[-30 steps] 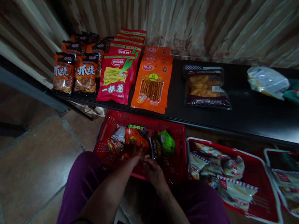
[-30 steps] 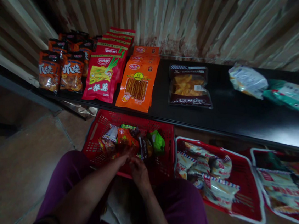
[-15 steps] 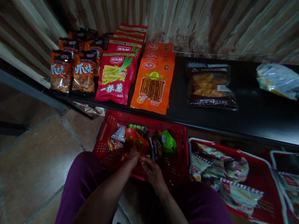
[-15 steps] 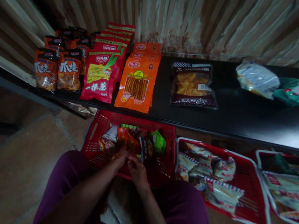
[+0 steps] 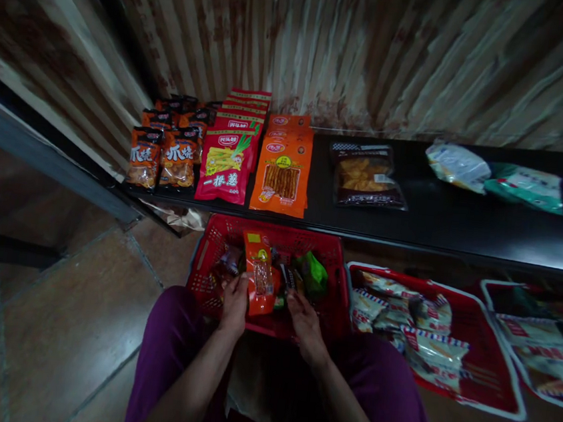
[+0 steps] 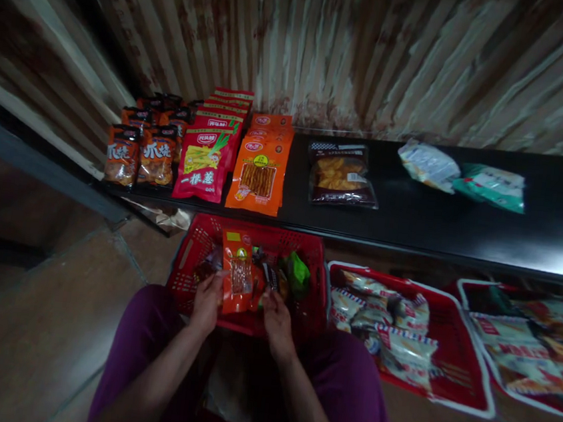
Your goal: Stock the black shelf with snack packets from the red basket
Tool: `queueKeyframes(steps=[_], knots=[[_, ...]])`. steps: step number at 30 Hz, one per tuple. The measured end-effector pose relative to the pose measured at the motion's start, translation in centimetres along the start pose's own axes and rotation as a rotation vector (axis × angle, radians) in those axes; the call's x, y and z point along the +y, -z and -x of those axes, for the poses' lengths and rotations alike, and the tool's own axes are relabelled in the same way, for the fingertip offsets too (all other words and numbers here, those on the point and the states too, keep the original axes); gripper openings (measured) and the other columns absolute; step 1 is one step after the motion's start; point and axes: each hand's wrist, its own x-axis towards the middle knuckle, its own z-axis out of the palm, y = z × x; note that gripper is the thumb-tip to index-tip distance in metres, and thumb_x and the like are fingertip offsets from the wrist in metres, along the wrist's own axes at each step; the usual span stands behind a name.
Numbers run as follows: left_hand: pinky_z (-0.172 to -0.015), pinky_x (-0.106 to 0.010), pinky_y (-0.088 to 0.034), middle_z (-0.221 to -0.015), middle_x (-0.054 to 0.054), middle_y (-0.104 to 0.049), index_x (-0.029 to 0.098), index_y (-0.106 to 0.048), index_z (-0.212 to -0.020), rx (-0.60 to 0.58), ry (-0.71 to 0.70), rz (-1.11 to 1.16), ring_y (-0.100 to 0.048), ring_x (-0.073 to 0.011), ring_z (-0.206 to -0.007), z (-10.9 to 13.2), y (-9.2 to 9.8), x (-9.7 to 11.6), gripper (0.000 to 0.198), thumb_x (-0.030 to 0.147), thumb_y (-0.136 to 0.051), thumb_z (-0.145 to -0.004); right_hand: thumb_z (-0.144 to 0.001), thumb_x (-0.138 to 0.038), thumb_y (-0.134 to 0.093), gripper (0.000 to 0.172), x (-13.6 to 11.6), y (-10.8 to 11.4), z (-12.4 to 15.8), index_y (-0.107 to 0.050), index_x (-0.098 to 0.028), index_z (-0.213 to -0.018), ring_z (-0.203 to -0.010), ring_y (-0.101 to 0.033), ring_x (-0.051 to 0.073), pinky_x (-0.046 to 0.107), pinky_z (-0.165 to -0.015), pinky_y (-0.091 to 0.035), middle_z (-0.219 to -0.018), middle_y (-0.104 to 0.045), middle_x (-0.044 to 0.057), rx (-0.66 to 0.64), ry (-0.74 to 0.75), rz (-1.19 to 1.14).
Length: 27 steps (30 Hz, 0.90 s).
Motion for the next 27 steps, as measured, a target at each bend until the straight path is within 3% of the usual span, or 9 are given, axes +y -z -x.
queueKeyframes(steps=[5, 8, 14, 23, 27], knots=[[-0.078, -0.036, -0.051, -0.081, -0.01, -0.072, 0.013, -0.069, -0.076, -0.098, 0.094, 0.284, -0.068, -0.0241, -0.084, 4.6, 0.4, 4.9, 0.039, 0.047, -0.076, -0.058, -0.068, -0.047, -0.072, 0.034, -4.3, -0.2, 3.4, -0.068, -0.026, -0.094, -0.093, -0.067, 0.023, 0.037, -0.079, -0.053, -0.1, -0.072, 0.003, -0.146, -0.14, -0.237], [-0.076, -0.036, -0.053, -0.079, -0.01, -0.073, 0.013, -0.069, -0.072, -0.119, 0.125, 0.338, -0.068, -0.0238, -0.08, 6.9, 1.2, 6.6, 0.037, 0.045, -0.078, -0.057, -0.067, -0.042, -0.075, 0.031, -6.4, -0.4, 5.8, -0.07, -0.023, -0.091, -0.085, -0.069, 0.022, 0.034, -0.074, -0.054, -0.092, -0.074, 0.004, -0.25, -0.13, -0.352], [-0.077, -0.035, -0.052, -0.08, -0.01, -0.073, 0.012, -0.07, -0.073, -0.193, 0.078, 0.36, -0.068, -0.0238, -0.081, 10.2, 2.6, 7.8, 0.036, 0.041, -0.08, -0.054, -0.059, -0.028, -0.082, 0.03, -8.8, -0.2, 9.8, -0.071, -0.023, -0.087, -0.074, -0.069, 0.02, 0.035, -0.075, -0.053, -0.083, -0.075, 0.001, -0.333, -0.048, -0.461], [-0.082, -0.032, -0.048, -0.088, -0.006, -0.071, 0.016, -0.069, -0.08, -0.353, -0.081, 0.279, -0.065, -0.0193, -0.087, 13.5, 3.6, 9.2, 0.032, 0.033, -0.078, -0.055, -0.055, -0.029, -0.084, 0.036, -10.8, 0.3, 14.3, -0.07, -0.024, -0.087, -0.073, -0.068, 0.021, 0.037, -0.075, -0.052, -0.083, -0.074, 0.0, -0.274, 0.096, -0.439], [-0.081, -0.029, -0.047, -0.089, -0.001, -0.069, 0.02, -0.064, -0.093, -0.344, -0.174, 0.265, -0.064, -0.0155, -0.083, 14.3, 3.5, 9.3, 0.038, 0.03, -0.076, -0.059, -0.054, -0.029, -0.084, 0.034, -11.2, 0.7, 15.8, -0.07, -0.023, -0.084, -0.074, -0.068, 0.02, 0.036, -0.077, -0.051, -0.081, -0.074, 0.0, -0.257, 0.139, -0.441]])
